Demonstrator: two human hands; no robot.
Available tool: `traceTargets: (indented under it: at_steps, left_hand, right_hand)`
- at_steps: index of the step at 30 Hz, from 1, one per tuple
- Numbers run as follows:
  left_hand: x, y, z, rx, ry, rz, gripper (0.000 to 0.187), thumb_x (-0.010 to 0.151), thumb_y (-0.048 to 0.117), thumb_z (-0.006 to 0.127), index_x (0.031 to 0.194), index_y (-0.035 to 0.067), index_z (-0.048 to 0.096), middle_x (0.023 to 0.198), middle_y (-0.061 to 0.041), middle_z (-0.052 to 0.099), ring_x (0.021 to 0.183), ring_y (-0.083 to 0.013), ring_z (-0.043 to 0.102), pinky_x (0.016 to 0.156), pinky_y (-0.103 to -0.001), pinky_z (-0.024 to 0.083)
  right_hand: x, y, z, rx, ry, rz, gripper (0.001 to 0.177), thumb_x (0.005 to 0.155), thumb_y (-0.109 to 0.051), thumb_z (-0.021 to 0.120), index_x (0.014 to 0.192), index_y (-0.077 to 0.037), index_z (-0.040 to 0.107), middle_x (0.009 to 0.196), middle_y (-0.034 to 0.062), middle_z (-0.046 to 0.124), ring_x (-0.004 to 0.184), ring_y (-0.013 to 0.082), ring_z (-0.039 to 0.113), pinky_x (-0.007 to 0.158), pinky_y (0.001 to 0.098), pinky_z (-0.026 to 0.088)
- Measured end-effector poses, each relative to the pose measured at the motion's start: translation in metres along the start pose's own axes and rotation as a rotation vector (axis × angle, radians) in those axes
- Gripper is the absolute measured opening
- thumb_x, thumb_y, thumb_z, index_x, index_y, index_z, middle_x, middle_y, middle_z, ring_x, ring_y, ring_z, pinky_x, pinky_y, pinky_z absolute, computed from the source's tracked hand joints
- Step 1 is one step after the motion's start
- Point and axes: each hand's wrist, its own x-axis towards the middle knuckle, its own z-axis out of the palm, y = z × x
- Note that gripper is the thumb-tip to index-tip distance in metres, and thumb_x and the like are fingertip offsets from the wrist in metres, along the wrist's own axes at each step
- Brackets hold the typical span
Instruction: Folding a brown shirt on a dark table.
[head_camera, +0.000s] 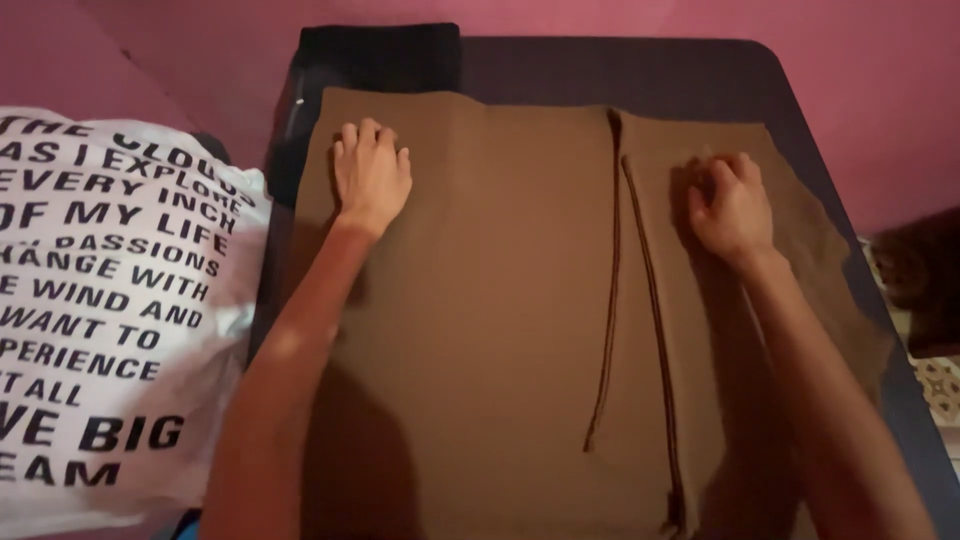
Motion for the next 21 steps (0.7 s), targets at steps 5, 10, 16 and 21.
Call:
traceTargets:
  at_steps: [5,10,16,21]
  left_hand:
    - [0.025,-0.002,0.007,-0.015,-0.061,-0.010,0.020,0.095,0.021,0.067,0.109,0.007,0.067,0.112,-0.011,0.058,0.104,-0.0332,0.054,0.082,-0.046,0.046]
    - [0.045,-0.009,0.017,-0.048,-0.144,-0.065,0.030,0.095,0.016,0.065,0.123,0.005,0.064,0.118,-0.017,0.059,0.101,-0.0392,0.061,0.078,-0.050,0.052]
    - [0.059,-0.008,0.011,-0.033,-0.298,-0.121,0.057,0.099,0.018,0.060,0.154,0.010,0.046,0.134,-0.025,0.054,0.099,-0.0439,0.068,0.079,-0.056,0.057]
    - [0.065,-0.007,-0.004,-0.041,-0.380,-0.181,0.059,0.101,0.019,0.055,0.159,0.022,0.044,0.155,-0.031,0.033,0.092,-0.0462,0.071,0.082,-0.060,0.057]
  right_hand:
    - [0.027,-0.003,0.016,0.052,-0.006,0.002,0.041,0.089,-0.020,0.073,0.126,-0.006,0.066,0.132,0.0141,0.056,0.117,0.0407,0.059,0.091,0.0497,0.056]
    - [0.046,0.005,0.033,-0.005,-0.039,-0.045,0.045,0.087,-0.021,0.069,0.130,-0.006,0.065,0.132,0.0140,0.056,0.115,0.0413,0.060,0.090,0.0510,0.057]
    - [0.060,0.012,0.042,-0.152,-0.114,-0.069,0.053,0.090,-0.027,0.058,0.139,-0.010,0.064,0.144,0.0115,0.058,0.118,0.0382,0.060,0.081,0.0476,0.060]
    - [0.067,0.018,0.047,-0.208,-0.209,-0.051,0.063,0.090,-0.038,0.053,0.148,-0.016,0.061,0.147,0.0066,0.062,0.121,0.0369,0.060,0.081,0.0471,0.061]
